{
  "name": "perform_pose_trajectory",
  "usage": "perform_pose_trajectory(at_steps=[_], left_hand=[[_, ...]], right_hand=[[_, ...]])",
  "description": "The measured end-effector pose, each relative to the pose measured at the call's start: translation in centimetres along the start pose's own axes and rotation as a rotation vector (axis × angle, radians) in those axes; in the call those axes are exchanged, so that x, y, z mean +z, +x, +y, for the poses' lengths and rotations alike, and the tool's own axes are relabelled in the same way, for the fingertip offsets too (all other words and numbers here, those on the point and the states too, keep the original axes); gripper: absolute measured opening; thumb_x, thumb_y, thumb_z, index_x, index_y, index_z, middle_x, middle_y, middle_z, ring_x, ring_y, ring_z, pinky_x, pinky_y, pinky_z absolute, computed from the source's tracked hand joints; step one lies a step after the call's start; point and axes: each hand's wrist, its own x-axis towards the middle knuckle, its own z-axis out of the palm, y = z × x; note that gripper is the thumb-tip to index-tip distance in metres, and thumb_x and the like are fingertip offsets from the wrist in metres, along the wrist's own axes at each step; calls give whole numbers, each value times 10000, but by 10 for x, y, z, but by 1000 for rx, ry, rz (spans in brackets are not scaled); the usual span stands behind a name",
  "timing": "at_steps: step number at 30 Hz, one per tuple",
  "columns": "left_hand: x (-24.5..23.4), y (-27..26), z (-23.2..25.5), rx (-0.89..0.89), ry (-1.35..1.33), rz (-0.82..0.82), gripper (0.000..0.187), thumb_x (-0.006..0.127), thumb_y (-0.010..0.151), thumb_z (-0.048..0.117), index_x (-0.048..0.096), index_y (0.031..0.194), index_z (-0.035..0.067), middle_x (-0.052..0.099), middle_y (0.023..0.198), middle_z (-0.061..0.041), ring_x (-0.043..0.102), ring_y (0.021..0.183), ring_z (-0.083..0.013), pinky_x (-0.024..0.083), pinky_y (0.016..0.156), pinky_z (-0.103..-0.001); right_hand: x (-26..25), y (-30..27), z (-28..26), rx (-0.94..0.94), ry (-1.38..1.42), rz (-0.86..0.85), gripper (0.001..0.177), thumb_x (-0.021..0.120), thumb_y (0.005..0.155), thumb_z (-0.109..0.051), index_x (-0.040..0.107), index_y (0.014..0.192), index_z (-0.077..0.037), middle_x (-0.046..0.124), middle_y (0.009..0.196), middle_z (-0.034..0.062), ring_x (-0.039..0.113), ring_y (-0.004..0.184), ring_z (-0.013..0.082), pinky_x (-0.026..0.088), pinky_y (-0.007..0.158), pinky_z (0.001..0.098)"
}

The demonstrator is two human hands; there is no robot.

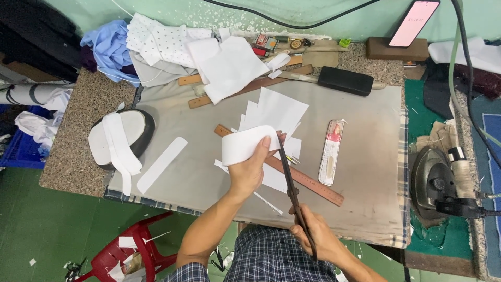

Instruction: The person irons a stack of white paper pieces on a work table. Then, using a ruler and pencil, they draw straight lines on the paper. Finally, they use scissors to cut the paper along the marked lines.

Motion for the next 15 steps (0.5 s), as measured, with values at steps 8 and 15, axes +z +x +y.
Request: perform_pose_trajectory(at_steps=[8, 15], left_hand=[[-2, 0, -1, 1, 10, -17, 255, 659, 977, 73, 672, 1130, -131, 734, 1031, -246, 744, 983, -346, 647, 949, -490], [-4, -2, -1, 41, 97, -40, 227, 675, 978, 93, 708, 1114, -86, 754, 1052, -194, 746, 1026, -307, 619, 1016, -442]], right_hand=[[0, 1, 2, -39, -23, 19, 448, 448, 1019, -504, 553, 1100, -77, 399, 538, -105, 382, 431, 68, 401, 426, 280], [3, -4, 13, 11, 239, -28, 323, 601, 1023, -354, 554, 1049, -35, 390, 453, -105, 363, 302, 28, 355, 268, 191]])
